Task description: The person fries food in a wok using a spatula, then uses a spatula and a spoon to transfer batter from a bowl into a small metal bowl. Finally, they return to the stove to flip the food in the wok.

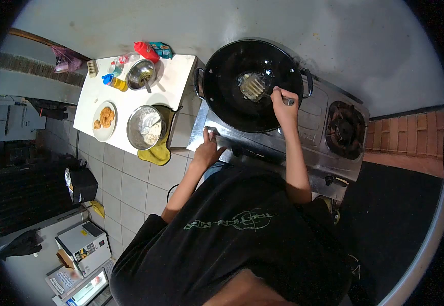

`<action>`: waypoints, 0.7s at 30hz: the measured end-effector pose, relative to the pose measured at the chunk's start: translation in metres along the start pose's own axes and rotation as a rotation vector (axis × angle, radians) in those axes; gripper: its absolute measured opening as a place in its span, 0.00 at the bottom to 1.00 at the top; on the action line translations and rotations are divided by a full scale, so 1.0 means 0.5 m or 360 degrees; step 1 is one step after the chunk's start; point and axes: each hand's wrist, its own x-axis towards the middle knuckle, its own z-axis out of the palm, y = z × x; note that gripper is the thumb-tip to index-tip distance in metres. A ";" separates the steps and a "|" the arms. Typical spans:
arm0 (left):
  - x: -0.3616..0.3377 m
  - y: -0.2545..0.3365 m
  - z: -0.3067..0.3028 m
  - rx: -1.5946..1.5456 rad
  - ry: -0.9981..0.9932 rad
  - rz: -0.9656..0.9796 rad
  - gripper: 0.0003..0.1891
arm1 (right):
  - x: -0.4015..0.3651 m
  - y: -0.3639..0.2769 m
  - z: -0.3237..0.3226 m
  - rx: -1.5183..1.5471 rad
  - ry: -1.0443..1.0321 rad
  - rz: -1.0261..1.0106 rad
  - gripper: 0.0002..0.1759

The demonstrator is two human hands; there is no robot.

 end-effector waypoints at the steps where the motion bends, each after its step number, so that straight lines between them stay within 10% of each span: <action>1: 0.000 0.000 0.001 -0.0001 0.0001 -0.0001 0.42 | 0.000 -0.001 0.000 0.0000 -0.0001 -0.0001 0.20; 21: 0.012 -0.002 0.013 -0.0015 -0.0017 -0.0011 0.43 | 0.004 -0.001 -0.001 -0.0021 -0.0007 -0.0022 0.17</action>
